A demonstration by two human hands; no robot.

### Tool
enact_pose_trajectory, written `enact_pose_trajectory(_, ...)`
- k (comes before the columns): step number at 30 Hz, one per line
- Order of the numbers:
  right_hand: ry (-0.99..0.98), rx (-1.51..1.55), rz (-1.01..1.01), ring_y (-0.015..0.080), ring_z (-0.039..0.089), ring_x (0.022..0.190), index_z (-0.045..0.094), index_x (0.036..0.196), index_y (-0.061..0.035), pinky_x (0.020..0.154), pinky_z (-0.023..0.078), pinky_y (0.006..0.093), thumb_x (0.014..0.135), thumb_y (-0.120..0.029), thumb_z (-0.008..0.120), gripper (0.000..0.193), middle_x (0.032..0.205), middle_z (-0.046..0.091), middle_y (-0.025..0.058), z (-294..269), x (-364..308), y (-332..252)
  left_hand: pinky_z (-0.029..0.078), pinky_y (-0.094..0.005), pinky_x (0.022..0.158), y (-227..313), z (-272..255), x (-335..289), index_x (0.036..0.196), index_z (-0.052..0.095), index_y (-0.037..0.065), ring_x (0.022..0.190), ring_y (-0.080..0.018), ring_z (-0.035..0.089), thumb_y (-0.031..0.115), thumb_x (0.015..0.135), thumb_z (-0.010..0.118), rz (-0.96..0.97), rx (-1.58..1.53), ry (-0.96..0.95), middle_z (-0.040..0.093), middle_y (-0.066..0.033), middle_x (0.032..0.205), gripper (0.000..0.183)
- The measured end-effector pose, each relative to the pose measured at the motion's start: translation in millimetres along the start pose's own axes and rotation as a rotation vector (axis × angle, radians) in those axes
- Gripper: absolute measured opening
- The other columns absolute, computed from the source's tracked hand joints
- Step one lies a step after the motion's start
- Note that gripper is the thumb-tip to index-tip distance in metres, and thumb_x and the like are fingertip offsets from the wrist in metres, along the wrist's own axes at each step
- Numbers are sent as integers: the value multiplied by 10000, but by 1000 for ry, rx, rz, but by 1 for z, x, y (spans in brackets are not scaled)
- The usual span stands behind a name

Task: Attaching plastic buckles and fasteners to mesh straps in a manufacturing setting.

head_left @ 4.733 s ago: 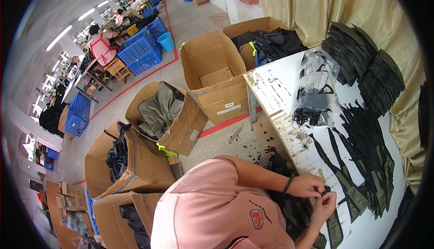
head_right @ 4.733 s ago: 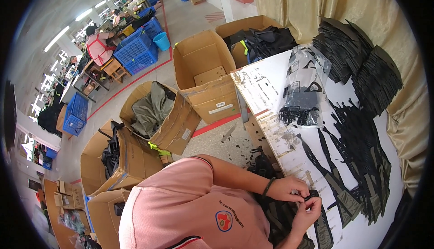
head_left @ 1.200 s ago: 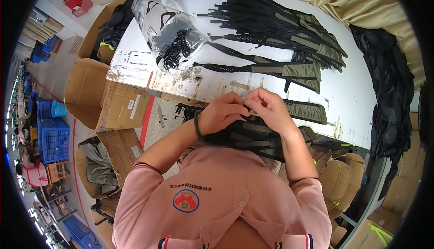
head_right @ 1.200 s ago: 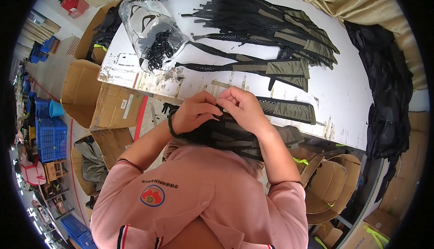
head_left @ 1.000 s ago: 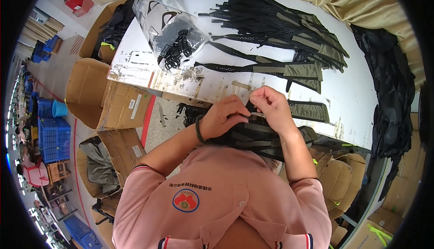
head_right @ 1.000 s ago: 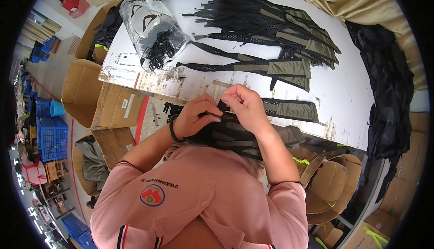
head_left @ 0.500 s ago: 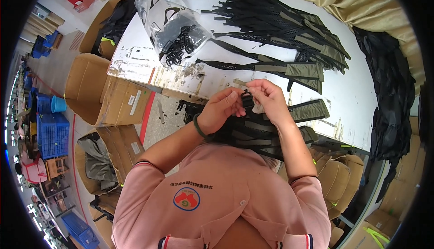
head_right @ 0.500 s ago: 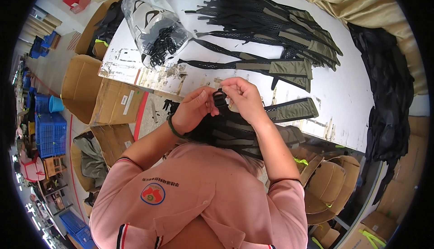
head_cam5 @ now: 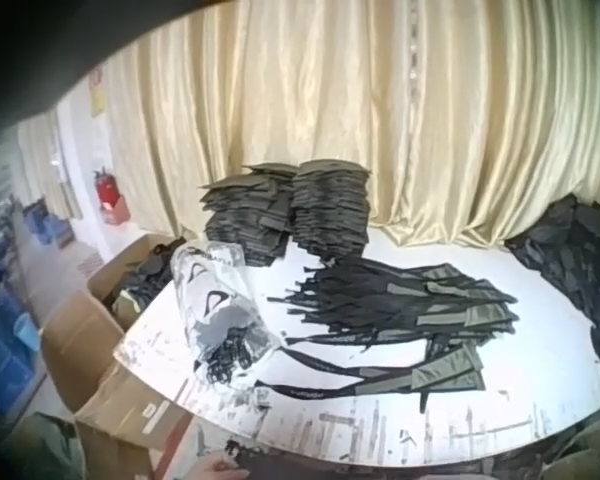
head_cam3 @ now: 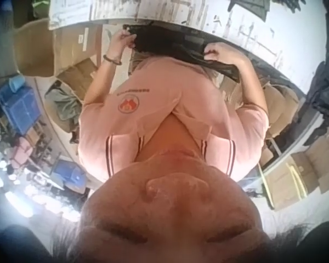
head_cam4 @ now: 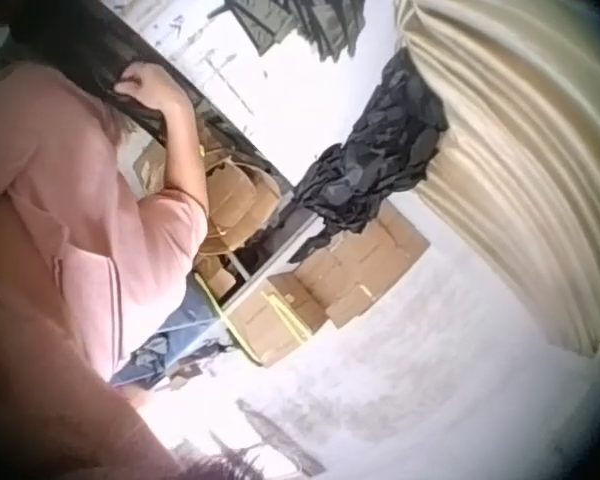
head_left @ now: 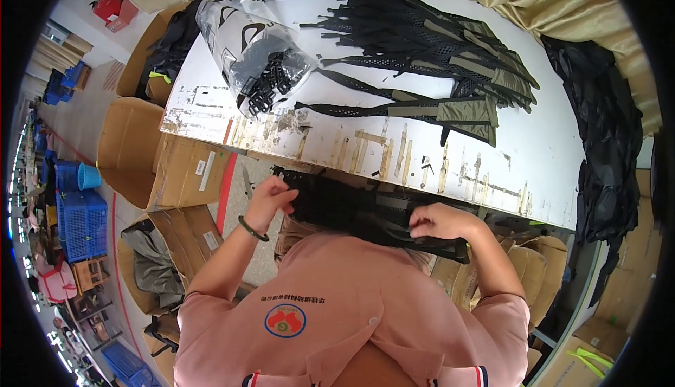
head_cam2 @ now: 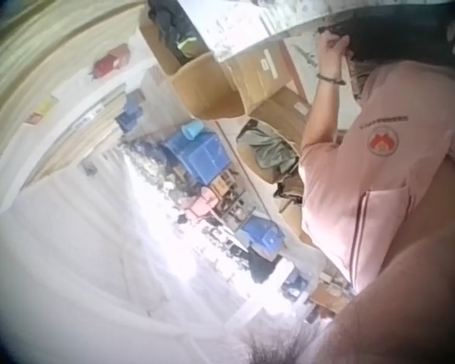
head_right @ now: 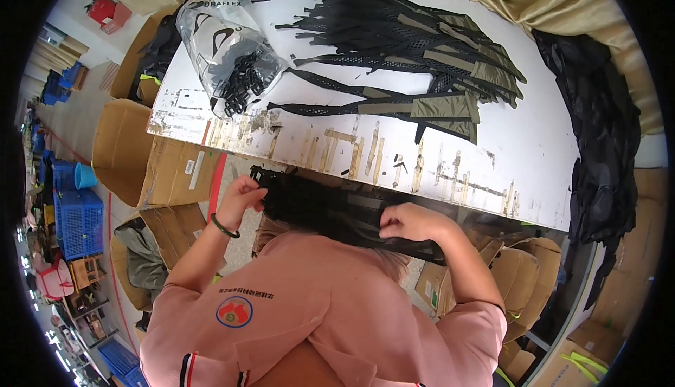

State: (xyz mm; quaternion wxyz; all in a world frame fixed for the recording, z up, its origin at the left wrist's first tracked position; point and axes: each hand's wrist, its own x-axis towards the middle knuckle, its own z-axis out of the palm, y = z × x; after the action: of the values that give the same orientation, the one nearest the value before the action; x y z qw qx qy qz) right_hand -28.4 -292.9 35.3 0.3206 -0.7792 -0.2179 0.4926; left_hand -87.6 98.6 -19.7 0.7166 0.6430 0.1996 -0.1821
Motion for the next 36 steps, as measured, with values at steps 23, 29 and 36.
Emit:
enact_pose_trajectory(23,840,-584,-93,348,615,775,586,936,-112,673,484,428,785,-339,656,281,795,642,143,-86,39,-38,480,-328,646,83,64,119,909,644,46,679,-192,605,142,820,618,636,895,-336,623,-94,737,133)
enact_pose_trajectory(29,651,-485,208,344,603,795,593,906,-64,692,467,409,736,-275,710,295,814,632,153,-85,20,0,465,-240,499,75,37,111,850,645,-23,529,-121,589,112,833,598,252,546,-399,642,-63,708,144)
enact_pose_trajectory(36,761,-254,-462,351,551,1022,542,1151,-28,882,443,397,761,-147,682,430,1092,594,192,-39,93,-72,469,-217,500,72,51,96,870,649,-1,554,-84,589,124,861,588,217,536,-365,649,-42,733,139)
